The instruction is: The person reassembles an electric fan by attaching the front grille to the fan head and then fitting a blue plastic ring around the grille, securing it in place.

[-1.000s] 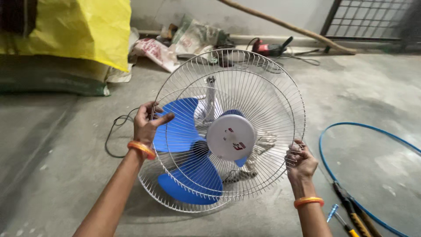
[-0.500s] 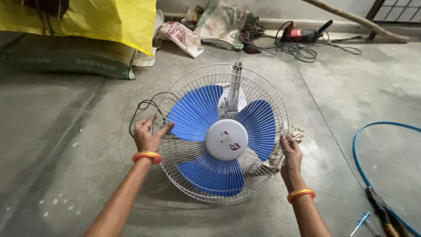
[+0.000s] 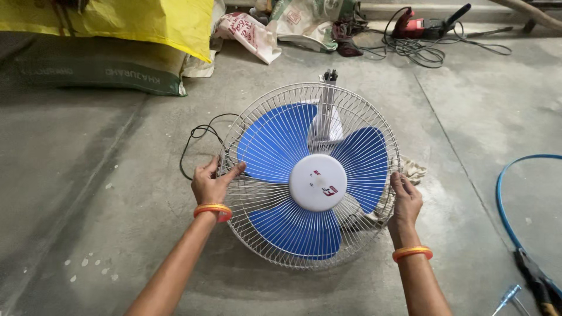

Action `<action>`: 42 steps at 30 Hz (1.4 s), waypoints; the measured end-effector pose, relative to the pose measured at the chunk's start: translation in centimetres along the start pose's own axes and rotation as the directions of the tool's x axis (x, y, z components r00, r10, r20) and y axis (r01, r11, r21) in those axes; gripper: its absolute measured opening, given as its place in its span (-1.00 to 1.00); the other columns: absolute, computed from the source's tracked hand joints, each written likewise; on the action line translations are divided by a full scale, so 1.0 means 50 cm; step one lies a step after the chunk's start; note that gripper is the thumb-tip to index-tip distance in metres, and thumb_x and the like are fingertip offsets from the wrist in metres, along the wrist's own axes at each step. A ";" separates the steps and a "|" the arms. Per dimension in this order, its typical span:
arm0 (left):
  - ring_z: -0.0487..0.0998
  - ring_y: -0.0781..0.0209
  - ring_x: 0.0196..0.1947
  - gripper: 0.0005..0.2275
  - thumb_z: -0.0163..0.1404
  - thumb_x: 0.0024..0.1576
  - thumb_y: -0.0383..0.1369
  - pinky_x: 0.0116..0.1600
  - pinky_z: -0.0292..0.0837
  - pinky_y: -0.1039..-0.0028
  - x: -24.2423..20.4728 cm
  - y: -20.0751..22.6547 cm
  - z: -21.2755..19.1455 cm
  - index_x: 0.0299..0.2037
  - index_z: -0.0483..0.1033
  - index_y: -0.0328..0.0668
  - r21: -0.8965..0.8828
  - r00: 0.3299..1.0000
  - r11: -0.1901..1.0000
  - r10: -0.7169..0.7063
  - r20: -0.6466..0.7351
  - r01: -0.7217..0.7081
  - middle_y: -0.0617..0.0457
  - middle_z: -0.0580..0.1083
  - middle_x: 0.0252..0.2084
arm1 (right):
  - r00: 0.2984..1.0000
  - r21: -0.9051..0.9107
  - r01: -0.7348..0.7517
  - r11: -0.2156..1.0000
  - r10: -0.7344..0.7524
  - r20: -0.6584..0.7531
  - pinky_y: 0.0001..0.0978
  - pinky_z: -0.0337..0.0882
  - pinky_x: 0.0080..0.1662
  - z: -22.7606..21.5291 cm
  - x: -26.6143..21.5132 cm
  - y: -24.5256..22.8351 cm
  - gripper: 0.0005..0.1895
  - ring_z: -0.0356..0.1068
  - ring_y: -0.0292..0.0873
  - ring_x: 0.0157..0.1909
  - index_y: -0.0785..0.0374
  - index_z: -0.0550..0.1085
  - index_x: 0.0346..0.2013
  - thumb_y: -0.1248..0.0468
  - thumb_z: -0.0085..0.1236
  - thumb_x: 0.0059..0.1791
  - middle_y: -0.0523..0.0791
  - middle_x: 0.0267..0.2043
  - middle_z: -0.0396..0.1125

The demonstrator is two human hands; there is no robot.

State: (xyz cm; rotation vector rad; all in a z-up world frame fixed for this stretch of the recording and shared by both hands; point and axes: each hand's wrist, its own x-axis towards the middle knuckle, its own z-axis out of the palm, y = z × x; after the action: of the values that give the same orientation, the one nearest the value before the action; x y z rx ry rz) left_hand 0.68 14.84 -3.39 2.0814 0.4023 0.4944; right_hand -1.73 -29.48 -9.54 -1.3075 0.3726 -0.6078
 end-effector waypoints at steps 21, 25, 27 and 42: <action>0.30 -0.29 0.35 0.08 0.26 -0.20 0.28 0.39 0.19 0.15 -0.045 0.008 0.008 0.43 0.16 -0.35 0.002 0.997 0.997 -0.073 0.028 0.073 -0.40 0.28 0.34 | 0.995 0.155 -0.099 0.983 0.099 0.010 -0.46 0.36 0.08 0.009 -0.005 -0.003 -0.44 0.39 -0.26 0.05 0.41 0.46 0.17 0.20 0.35 -0.05 -0.08 0.07 0.46; 0.30 -0.24 0.37 0.12 0.23 -0.27 0.30 0.40 0.22 0.18 -0.042 0.018 0.002 0.47 0.11 -0.18 0.000 0.977 0.983 -0.182 0.113 0.183 -0.33 0.25 0.39 | 0.994 0.125 -0.109 0.986 0.110 0.006 -0.41 0.30 0.20 0.021 -0.008 -0.034 -0.39 0.36 -0.23 0.19 0.42 0.44 0.20 0.17 0.35 -0.06 -0.06 0.15 0.44; 0.32 -0.23 0.38 0.13 0.24 -0.29 0.29 0.42 0.22 0.20 -0.040 0.023 0.000 0.48 0.11 -0.17 -0.001 0.977 0.987 -0.162 0.136 0.164 -0.34 0.27 0.38 | 0.995 0.066 -0.100 0.993 0.101 -0.009 -0.38 0.24 0.27 0.021 -0.006 -0.043 -0.38 0.34 -0.22 0.26 0.42 0.43 0.21 0.15 0.35 -0.06 -0.04 0.20 0.43; 0.35 -0.27 0.34 0.17 0.29 -0.37 0.28 0.37 0.26 0.09 -0.025 -0.020 0.009 0.45 0.14 -0.21 0.060 0.992 0.998 -0.001 0.126 -0.007 -0.35 0.30 0.35 | 0.999 -0.023 -0.030 0.999 0.030 0.009 -0.40 0.28 0.16 0.022 -0.007 0.006 -0.47 0.32 -0.24 0.10 0.30 0.44 0.19 0.05 0.25 0.04 -0.10 0.04 0.39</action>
State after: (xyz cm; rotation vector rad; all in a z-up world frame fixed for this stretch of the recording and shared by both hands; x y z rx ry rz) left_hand -0.27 14.46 -4.70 2.1581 0.3441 0.3545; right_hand -1.32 -28.38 -9.61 -1.3242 0.3919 -0.5732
